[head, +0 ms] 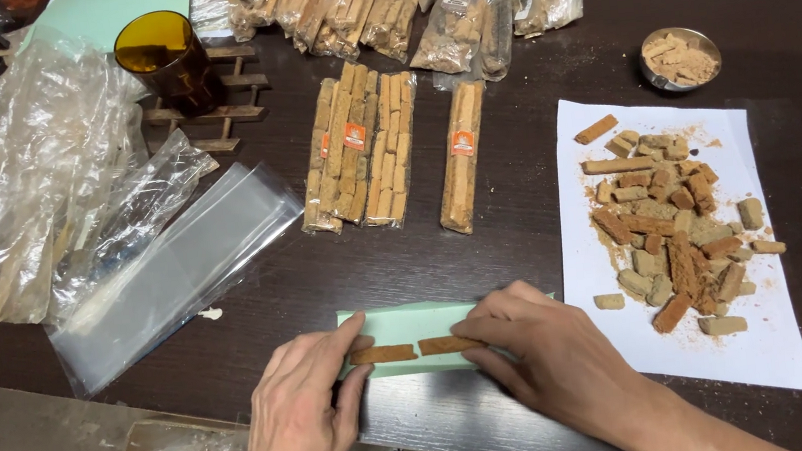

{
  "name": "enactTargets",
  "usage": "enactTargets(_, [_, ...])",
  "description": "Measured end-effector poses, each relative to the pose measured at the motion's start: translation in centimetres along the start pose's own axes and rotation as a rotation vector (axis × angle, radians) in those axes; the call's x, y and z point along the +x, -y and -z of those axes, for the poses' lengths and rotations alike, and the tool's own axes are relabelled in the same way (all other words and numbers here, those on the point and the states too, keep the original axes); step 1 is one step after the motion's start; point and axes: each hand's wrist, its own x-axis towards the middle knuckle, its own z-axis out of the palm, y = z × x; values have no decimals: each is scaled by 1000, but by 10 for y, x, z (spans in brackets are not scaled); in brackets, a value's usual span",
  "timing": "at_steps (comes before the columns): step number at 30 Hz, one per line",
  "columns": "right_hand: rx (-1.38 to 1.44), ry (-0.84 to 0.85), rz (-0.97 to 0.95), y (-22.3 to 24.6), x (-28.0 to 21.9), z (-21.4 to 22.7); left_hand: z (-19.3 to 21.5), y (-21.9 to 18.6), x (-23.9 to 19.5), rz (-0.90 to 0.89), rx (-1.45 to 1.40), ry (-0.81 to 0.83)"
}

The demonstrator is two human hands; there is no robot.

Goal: The person is meticulously arranging small, rectangular wooden pieces onto a green adhesive sheet, likely as part of a manufacturing or craft assembly process.

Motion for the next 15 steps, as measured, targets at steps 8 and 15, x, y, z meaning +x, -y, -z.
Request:
enactTargets(8, [0, 30, 0, 3, 1, -9, 1, 1, 1, -22, -6, -10])
enactTargets(15, [5, 56, -16, 0, 0, -11, 5, 3, 2, 7, -34, 44])
